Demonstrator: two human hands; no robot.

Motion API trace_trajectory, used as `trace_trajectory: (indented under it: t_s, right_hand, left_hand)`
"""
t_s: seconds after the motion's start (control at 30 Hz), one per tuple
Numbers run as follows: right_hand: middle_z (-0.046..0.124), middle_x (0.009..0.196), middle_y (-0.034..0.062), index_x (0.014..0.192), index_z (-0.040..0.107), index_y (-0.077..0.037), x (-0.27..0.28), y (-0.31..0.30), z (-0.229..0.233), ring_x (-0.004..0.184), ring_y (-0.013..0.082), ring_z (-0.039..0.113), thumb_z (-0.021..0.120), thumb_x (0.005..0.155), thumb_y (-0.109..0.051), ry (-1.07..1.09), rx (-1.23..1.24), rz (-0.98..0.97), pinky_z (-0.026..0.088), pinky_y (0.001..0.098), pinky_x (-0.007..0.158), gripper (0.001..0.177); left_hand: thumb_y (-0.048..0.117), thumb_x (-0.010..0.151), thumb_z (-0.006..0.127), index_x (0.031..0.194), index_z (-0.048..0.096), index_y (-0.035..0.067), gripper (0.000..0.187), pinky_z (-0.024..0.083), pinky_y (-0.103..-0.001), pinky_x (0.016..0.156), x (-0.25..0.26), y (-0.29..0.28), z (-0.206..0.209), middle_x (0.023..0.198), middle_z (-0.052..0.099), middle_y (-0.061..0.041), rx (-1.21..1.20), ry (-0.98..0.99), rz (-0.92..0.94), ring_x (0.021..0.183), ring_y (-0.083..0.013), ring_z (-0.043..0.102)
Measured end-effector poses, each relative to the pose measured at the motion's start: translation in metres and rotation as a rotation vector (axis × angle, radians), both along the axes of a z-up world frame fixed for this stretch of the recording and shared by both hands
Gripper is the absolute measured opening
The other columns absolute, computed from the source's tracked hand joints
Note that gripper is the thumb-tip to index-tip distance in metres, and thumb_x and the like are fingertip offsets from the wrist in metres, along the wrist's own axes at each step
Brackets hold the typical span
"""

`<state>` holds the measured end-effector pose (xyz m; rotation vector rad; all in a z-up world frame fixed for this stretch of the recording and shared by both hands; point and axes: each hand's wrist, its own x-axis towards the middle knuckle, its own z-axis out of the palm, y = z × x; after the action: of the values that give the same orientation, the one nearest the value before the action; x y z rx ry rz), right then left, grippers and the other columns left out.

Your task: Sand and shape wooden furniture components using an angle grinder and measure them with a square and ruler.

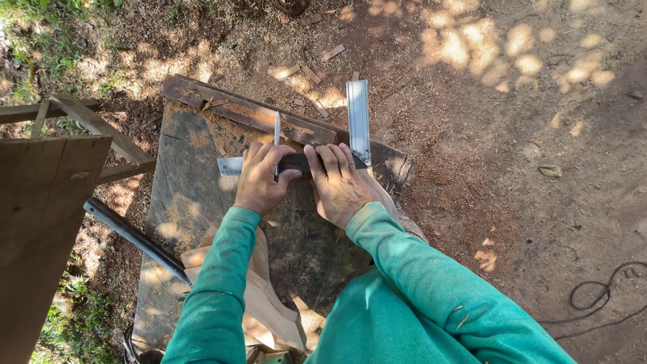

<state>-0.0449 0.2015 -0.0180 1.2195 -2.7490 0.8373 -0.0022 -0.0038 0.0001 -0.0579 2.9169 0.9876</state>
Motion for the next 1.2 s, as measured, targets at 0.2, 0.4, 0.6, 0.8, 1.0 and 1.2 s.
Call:
trace_trajectory:
  t_s: [0.2, 0.4, 0.6, 0.8, 1.0, 1.2]
  right_hand:
    - [0.048, 0.134, 0.0226, 0.156, 0.040, -0.001, 0.002, 0.000, -0.005, 0.131, 0.0443, 0.049, 0.065, 0.090, -0.017, 0.015, 0.003, 0.004, 0.035, 0.0576, 0.119, 0.072]
    - [0.047, 0.135, 0.0227, 0.156, 0.040, -0.001, 0.002, 0.000, -0.004, 0.132, 0.0441, 0.048, 0.068, 0.081, -0.014, 0.006, 0.023, 0.011, 0.034, 0.0563, 0.121, 0.082]
    - [0.046, 0.136, 0.0212, 0.156, 0.040, -0.003, -0.003, 0.008, 0.004, 0.133, 0.0435, 0.047, 0.071, 0.085, -0.018, -0.043, -0.003, 0.023, 0.033, 0.0569, 0.120, 0.079]
    - [0.061, 0.130, 0.0050, 0.147, 0.063, -0.024, -0.069, 0.079, 0.065, 0.126, 0.0247, 0.058, 0.063, 0.090, -0.018, 0.187, 0.089, 0.171, 0.040, 0.0423, 0.119, 0.057]
    - [0.070, 0.078, -0.0002, 0.098, 0.076, -0.009, -0.140, 0.155, 0.108, 0.051, 0.0101, 0.050, 0.089, 0.095, -0.012, 0.064, 0.134, 0.121, 0.033, 0.0299, 0.044, 0.014]
    - [0.079, 0.078, 0.0030, 0.120, 0.077, -0.037, -0.142, 0.147, 0.070, 0.058, 0.0282, 0.070, 0.061, 0.091, -0.045, -0.625, 0.736, -0.058, 0.054, 0.0401, 0.058, 0.033]
  left_hand:
    - [0.041, 0.086, 0.081, 0.119, 0.066, 0.019, 0.042, 0.045, -0.043, 0.088, 0.002, 0.001, 0.001, 0.090, 0.056, -0.005, -0.011, 0.009, 0.003, 0.092, -0.0283, 0.054]
    - [0.042, 0.086, 0.079, 0.120, 0.066, 0.020, 0.042, 0.046, -0.045, 0.093, 0.003, 0.000, 0.001, 0.095, 0.060, -0.005, -0.012, 0.035, -0.007, 0.095, -0.0286, 0.055]
    - [0.048, 0.086, 0.078, 0.118, 0.067, 0.022, 0.043, 0.044, -0.043, 0.095, 0.002, 0.005, 0.005, 0.098, 0.062, -0.002, -0.004, 0.056, 0.009, 0.097, -0.0260, 0.056]
    - [0.049, 0.096, 0.068, 0.131, 0.068, 0.015, 0.048, 0.052, -0.049, 0.094, -0.020, 0.043, 0.092, 0.109, 0.070, -0.012, 0.141, 0.172, -0.076, 0.102, -0.0358, 0.068]
    - [0.040, 0.105, 0.058, 0.125, 0.043, 0.012, 0.038, 0.057, -0.037, 0.100, -0.029, 0.070, 0.162, 0.110, 0.067, -0.003, 0.050, 0.673, 0.518, 0.090, -0.0187, 0.066]
    - [0.003, 0.097, 0.061, 0.111, 0.043, 0.003, 0.023, 0.072, -0.043, 0.067, 0.014, 0.119, 0.078, 0.121, 0.067, -0.027, 0.450, 0.186, 0.626, 0.102, -0.0391, 0.076]
